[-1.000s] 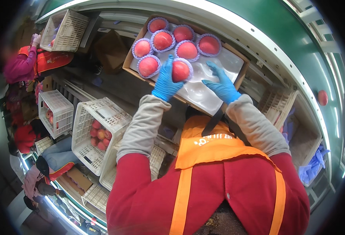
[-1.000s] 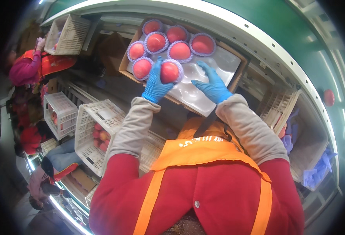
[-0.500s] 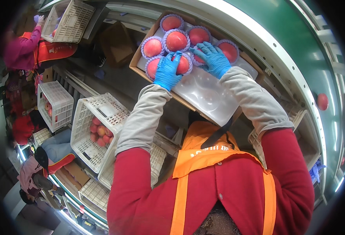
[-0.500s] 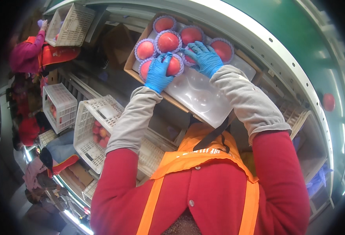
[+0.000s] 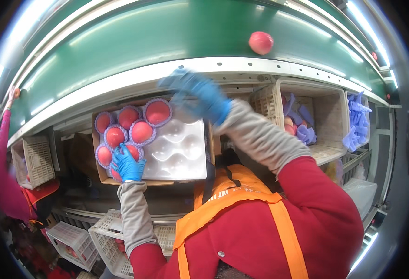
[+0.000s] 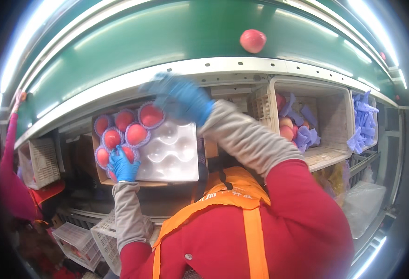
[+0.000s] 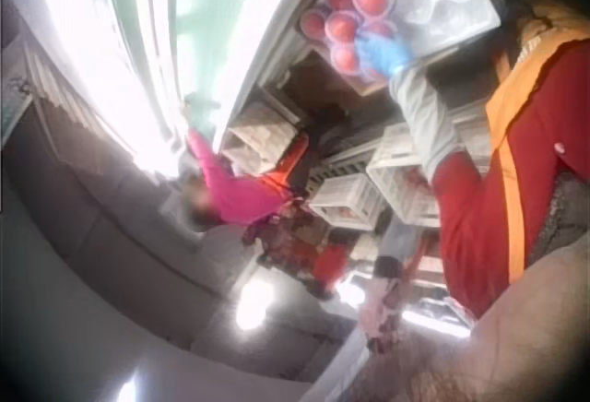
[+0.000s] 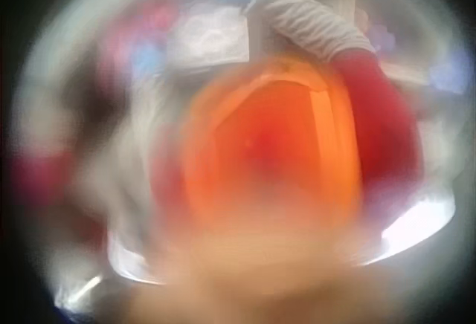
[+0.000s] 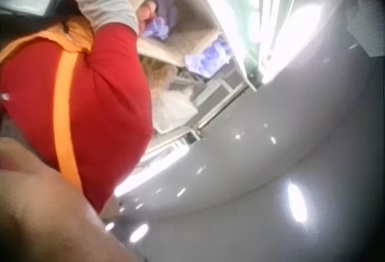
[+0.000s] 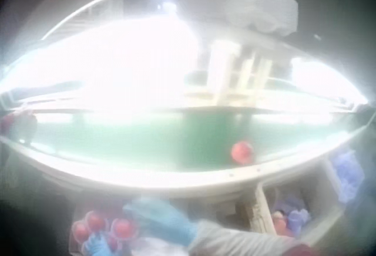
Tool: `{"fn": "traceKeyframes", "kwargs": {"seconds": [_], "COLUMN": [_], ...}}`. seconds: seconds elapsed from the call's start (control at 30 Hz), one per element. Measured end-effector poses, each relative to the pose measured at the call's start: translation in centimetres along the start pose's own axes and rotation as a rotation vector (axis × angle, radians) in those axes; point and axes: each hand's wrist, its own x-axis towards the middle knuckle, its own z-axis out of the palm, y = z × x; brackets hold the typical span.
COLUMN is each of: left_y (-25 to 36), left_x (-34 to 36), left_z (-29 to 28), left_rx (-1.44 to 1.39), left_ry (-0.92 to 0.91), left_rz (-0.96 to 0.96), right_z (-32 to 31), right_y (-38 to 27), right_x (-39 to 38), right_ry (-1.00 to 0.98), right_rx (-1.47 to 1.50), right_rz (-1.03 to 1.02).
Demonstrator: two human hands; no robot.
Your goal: The person picks red apples from a moving conveyor belt, wraps each apple in a purple foam net, and places it into a white foam tray. The person repeats this process continuously, filling the tray with individually wrapped apples.
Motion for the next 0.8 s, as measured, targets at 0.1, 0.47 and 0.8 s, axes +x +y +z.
{"fn": "traceKeyframes", "kwargs": {"seconds": [0.1,0.47,0.8], "left_y": [2.2,27.9,51.6], "left_x": [0.5,-1.4,-5.7], "left_z": [-1.2,-10.0,-8.6], "left_rx": [-0.206,-1.707,-1.6], "left_ry": [0.135,-0.369,-0.573], "left_rz": [0.14,0.347,0.712], "right_z": [-10.0,-19.9,-31.9], "right_y": [5.9,8.2,-5.8], "right_x": [-1.6,-8.7,-19.8], "right_ry": [0.22,0.332,0.125], "right_rx": [-0.908,-0.113,-0.09], "right_rz": [0.402,0.391,0.531]}}
